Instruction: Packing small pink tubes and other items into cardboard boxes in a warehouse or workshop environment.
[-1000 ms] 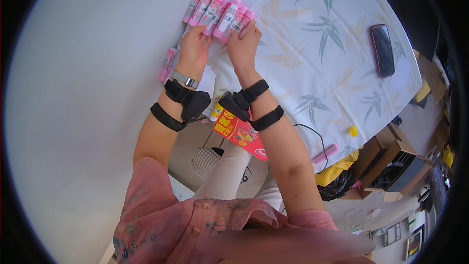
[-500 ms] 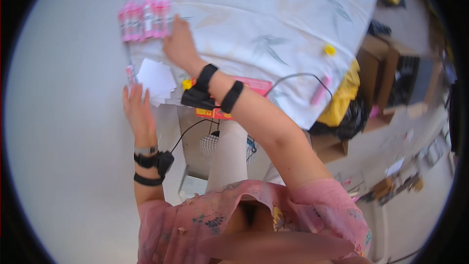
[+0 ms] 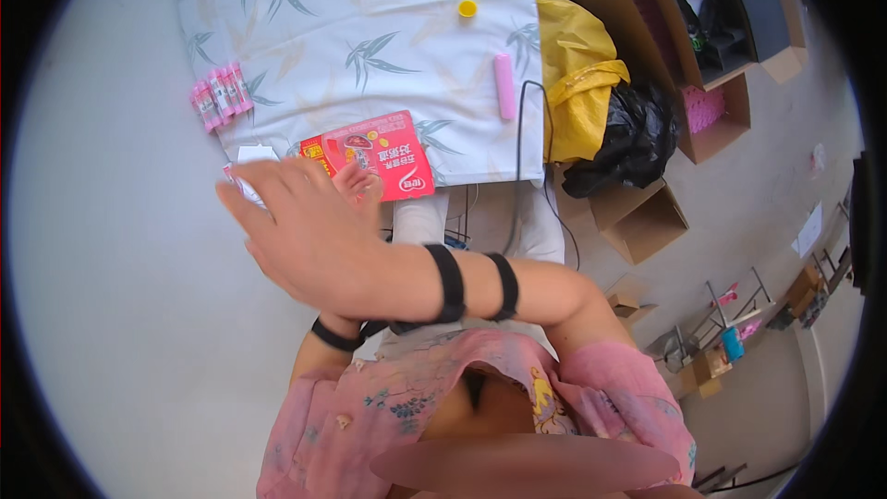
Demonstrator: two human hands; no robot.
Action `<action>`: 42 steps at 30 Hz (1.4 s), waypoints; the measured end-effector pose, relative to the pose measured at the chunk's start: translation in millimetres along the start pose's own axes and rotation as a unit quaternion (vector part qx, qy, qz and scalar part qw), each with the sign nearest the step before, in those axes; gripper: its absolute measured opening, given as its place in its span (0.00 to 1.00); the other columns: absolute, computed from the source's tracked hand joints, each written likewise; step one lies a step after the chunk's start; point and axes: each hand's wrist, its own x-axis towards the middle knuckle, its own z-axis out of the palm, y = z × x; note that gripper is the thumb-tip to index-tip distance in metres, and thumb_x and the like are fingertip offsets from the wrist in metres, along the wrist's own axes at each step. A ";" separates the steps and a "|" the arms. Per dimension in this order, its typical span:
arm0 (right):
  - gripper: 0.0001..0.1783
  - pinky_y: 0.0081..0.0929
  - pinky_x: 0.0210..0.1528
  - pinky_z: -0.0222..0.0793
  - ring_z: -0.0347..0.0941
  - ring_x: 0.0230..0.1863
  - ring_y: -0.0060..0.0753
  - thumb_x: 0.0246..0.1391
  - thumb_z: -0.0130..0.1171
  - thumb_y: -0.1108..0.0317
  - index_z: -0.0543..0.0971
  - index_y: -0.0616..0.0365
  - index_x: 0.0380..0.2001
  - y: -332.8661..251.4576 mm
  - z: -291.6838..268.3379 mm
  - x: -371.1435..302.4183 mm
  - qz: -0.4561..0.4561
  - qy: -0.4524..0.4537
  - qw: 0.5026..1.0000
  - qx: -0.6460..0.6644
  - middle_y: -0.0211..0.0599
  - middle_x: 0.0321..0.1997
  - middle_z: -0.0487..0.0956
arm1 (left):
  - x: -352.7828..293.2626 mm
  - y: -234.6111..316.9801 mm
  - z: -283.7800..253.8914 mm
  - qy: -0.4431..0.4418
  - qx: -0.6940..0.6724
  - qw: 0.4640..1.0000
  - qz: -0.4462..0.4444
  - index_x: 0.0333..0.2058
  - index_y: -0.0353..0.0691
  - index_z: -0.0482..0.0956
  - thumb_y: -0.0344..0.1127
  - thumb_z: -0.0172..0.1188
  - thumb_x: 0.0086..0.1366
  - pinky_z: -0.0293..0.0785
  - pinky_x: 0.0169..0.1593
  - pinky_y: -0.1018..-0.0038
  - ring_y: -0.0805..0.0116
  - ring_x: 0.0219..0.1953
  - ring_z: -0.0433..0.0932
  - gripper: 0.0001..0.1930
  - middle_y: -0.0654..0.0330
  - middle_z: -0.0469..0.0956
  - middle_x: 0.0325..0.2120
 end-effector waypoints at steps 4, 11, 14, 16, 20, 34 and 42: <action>0.28 0.50 0.61 0.62 0.67 0.60 0.53 0.51 0.60 0.73 0.72 0.64 0.57 -31.2 -92.1 -71.9 -0.018 -0.037 0.998 0.045 0.47 0.59 0.72 | 12.0 -7.7 125.9 -0.063 0.023 0.995 0.077 0.55 0.33 0.67 0.33 0.69 0.60 0.73 0.53 0.70 0.65 0.50 0.73 0.28 0.53 0.71 0.47; 0.23 0.45 0.58 0.65 0.72 0.55 0.51 0.57 0.58 0.74 0.73 0.61 0.57 25.0 -181.2 -209.3 0.113 -0.053 0.992 -0.006 0.46 0.54 0.77 | 71.3 -25.9 269.6 0.058 0.202 0.960 0.186 0.48 0.30 0.68 0.36 0.72 0.52 0.72 0.50 0.60 0.49 0.46 0.74 0.30 0.45 0.71 0.44; 0.24 0.43 0.58 0.64 0.71 0.55 0.48 0.56 0.59 0.73 0.73 0.61 0.57 40.0 -199.3 -247.1 0.156 -0.065 0.983 -0.075 0.45 0.53 0.76 | 85.6 -30.7 272.4 0.101 0.225 0.952 0.182 0.45 0.30 0.70 0.33 0.68 0.52 0.71 0.51 0.57 0.44 0.46 0.73 0.24 0.44 0.73 0.42; 0.24 0.43 0.58 0.64 0.72 0.55 0.49 0.56 0.58 0.74 0.73 0.61 0.57 45.9 -214.2 -270.4 0.228 -0.039 0.968 -0.098 0.47 0.52 0.77 | 92.7 -33.4 261.1 0.115 0.206 0.945 0.227 0.41 0.31 0.71 0.31 0.65 0.52 0.71 0.51 0.58 0.46 0.45 0.74 0.18 0.45 0.75 0.39; 0.23 0.42 0.58 0.64 0.72 0.55 0.50 0.58 0.57 0.74 0.73 0.61 0.58 56.2 -223.0 -307.8 0.271 -0.017 0.955 -0.121 0.48 0.53 0.77 | 137.8 -15.5 215.0 0.199 0.223 0.924 0.240 0.41 0.32 0.73 0.32 0.65 0.52 0.72 0.50 0.60 0.46 0.43 0.75 0.18 0.46 0.76 0.38; 0.20 0.40 0.60 0.66 0.73 0.56 0.53 0.64 0.53 0.73 0.73 0.64 0.58 52.4 -164.5 -286.7 0.381 -0.078 0.918 -0.077 0.53 0.54 0.77 | 199.3 52.8 223.6 0.115 0.305 0.873 0.362 0.49 0.45 0.80 0.31 0.61 0.58 0.75 0.52 0.59 0.48 0.50 0.75 0.17 0.48 0.74 0.48; 0.21 0.41 0.59 0.67 0.72 0.55 0.54 0.64 0.54 0.73 0.72 0.63 0.59 60.8 -145.2 -242.4 0.347 -0.154 0.914 -0.142 0.53 0.54 0.77 | 158.0 7.6 115.5 0.242 0.044 0.919 0.309 0.44 0.40 0.79 0.32 0.67 0.59 0.74 0.44 0.65 0.58 0.39 0.75 0.14 0.55 0.74 0.37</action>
